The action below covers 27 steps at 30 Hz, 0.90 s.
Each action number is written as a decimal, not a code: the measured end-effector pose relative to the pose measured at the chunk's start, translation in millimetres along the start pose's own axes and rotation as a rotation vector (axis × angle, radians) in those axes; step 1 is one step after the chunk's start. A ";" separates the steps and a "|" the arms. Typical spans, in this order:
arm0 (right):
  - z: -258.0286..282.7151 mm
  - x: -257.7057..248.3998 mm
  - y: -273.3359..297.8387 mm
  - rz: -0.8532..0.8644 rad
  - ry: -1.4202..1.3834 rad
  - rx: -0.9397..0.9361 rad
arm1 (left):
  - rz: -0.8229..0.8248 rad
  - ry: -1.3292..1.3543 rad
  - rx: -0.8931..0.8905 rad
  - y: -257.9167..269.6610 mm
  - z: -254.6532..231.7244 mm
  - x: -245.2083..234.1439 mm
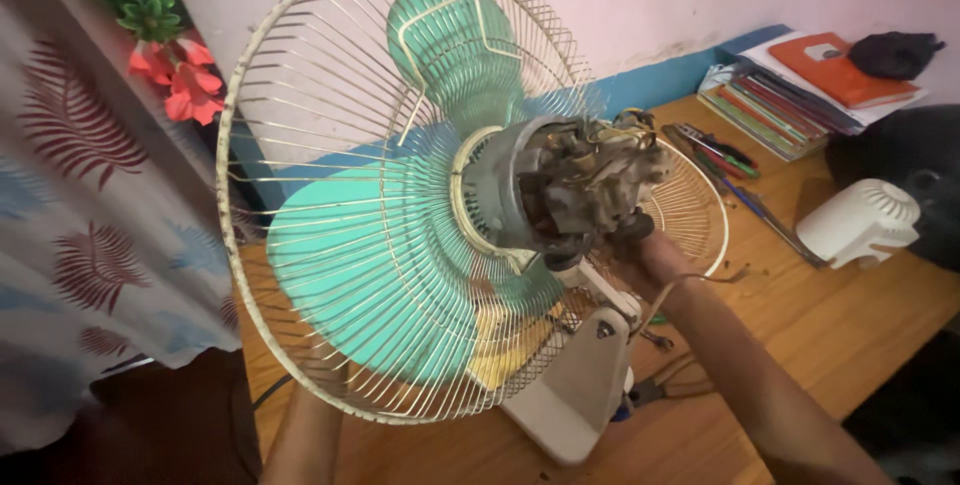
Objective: The person reassembles an electric fan by placing the rear motor cover onto the fan head and securing it with a screwdriver. They tighten the central screw multiple times to ensure the cover is firmly attached.
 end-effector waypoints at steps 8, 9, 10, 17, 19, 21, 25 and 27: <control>-18.5 -66.0 -90.5 0.010 -0.072 0.039 | -0.032 -0.030 0.022 4.6 17.5 4.7; -20.7 -62.2 -95.8 0.039 0.001 0.048 | -0.040 -0.032 0.032 4.6 20.4 6.8; -21.7 -58.6 -98.7 0.069 0.078 0.086 | -0.047 -0.037 0.046 5.9 21.0 8.3; -10.2 -30.6 -89.3 0.283 0.162 0.291 | -0.148 -0.059 0.274 26.4 2.5 7.6; 7.6 -23.0 -96.8 0.294 0.075 0.348 | -0.166 -0.070 0.372 23.3 -9.3 5.4; 15.0 -23.2 -98.3 0.278 -0.027 0.423 | -0.201 -0.078 0.447 31.7 -6.7 1.6; 31.9 -19.6 -107.5 0.271 0.011 0.097 | -0.262 -0.099 0.562 47.3 5.2 4.5; 24.5 -7.4 -113.8 0.149 0.081 0.126 | -0.294 -0.115 0.604 55.4 12.6 15.3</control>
Point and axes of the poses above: each hand's wrist, its own y-axis away from the middle knuckle, its own x-axis out of the palm, z = x × y, the point moved 2 cm from there along -y, towards the middle knuckle, and after that the axes turned 8 degrees about y, right-handed, at the moved point
